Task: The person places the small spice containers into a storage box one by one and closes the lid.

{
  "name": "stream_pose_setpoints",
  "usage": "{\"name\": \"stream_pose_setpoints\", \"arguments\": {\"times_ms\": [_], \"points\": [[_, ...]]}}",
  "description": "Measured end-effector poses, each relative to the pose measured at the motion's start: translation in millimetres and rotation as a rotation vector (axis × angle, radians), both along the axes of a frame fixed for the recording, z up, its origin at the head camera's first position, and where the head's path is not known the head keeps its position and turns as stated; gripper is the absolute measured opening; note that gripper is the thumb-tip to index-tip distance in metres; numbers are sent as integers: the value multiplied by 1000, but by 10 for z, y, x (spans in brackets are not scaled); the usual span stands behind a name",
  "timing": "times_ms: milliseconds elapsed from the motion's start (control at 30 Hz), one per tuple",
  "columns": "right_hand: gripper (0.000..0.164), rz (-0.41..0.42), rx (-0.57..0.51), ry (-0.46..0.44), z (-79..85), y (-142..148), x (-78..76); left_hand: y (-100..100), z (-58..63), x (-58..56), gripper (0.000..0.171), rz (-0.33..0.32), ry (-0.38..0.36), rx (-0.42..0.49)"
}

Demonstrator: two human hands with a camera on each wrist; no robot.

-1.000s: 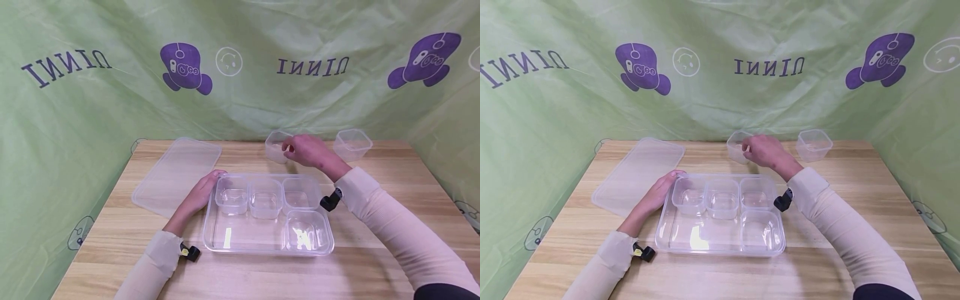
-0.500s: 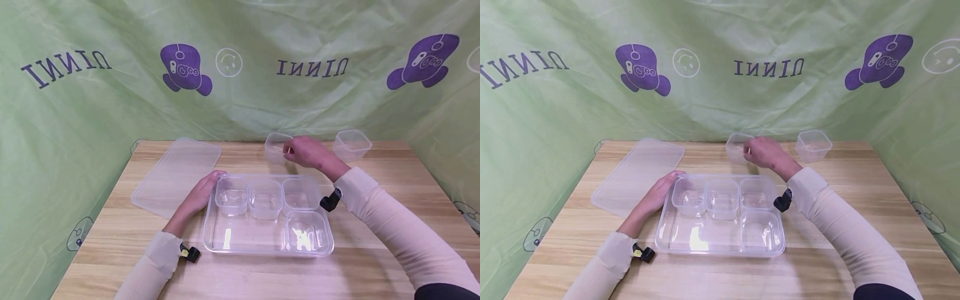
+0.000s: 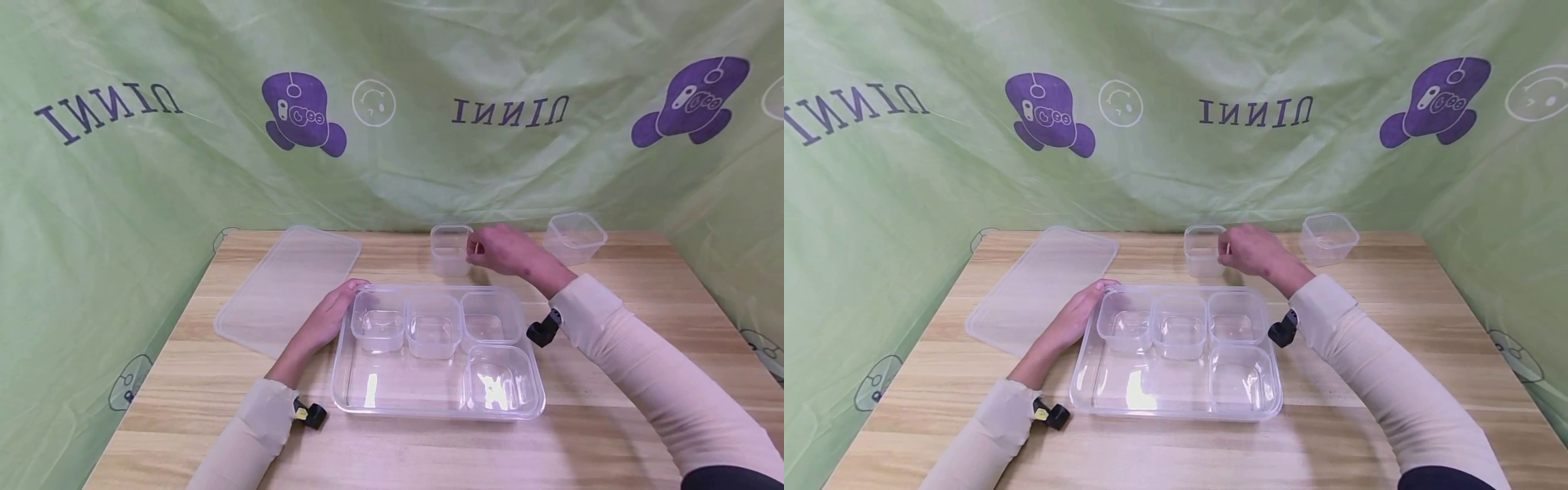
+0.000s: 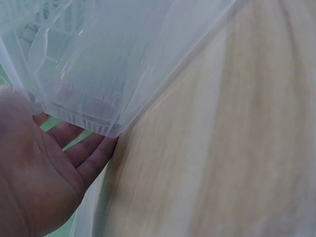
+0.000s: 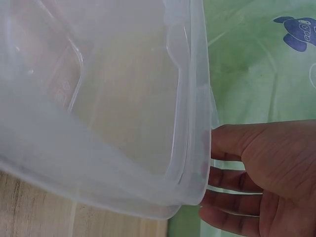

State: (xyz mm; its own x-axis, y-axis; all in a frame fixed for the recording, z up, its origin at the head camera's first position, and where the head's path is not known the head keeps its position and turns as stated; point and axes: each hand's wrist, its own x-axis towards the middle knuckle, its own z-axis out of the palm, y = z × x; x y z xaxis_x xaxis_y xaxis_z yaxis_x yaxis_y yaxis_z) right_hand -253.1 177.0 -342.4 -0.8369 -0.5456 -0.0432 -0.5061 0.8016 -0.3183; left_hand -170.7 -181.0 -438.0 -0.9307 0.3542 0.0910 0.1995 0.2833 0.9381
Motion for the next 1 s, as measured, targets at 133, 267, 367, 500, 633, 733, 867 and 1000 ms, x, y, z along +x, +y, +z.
{"name": "stream_pose_setpoints", "arguments": {"times_ms": [133, 267, 367, 500, 633, 733, 867, 1000], "points": [[7, -1, 4, 0, 8, 3, 18, -2, 3, 6, 48, 1, -10, 2], [7, 4, 5, 4, 5, 5, 29, -5, 2, 8, 48, -2, -6, 3], [6, 11, 1, 8, 2, 9, 40, -4, -1, 7, 48, 1, -4, 0], [6, 18, -6, 24, -1, 13, 46, -4, -1, 7, 49, 8, -2, -3], [9, 17, -23, 44, -5, 5, 33, -2, 12, 9, 50, 9, 2, -5], [10, 8, -31, 58, -5, -4, 21, -2, 21, 10, 51, 9, 0, -5], [10, 0, -37, 79, -2, -10, 18, -5, 13, 9, 51, 8, -2, -5], [11, -13, -50, 93, 4, -10, 26, -1, -2, 1, 50, 7, 0, -7]]}}
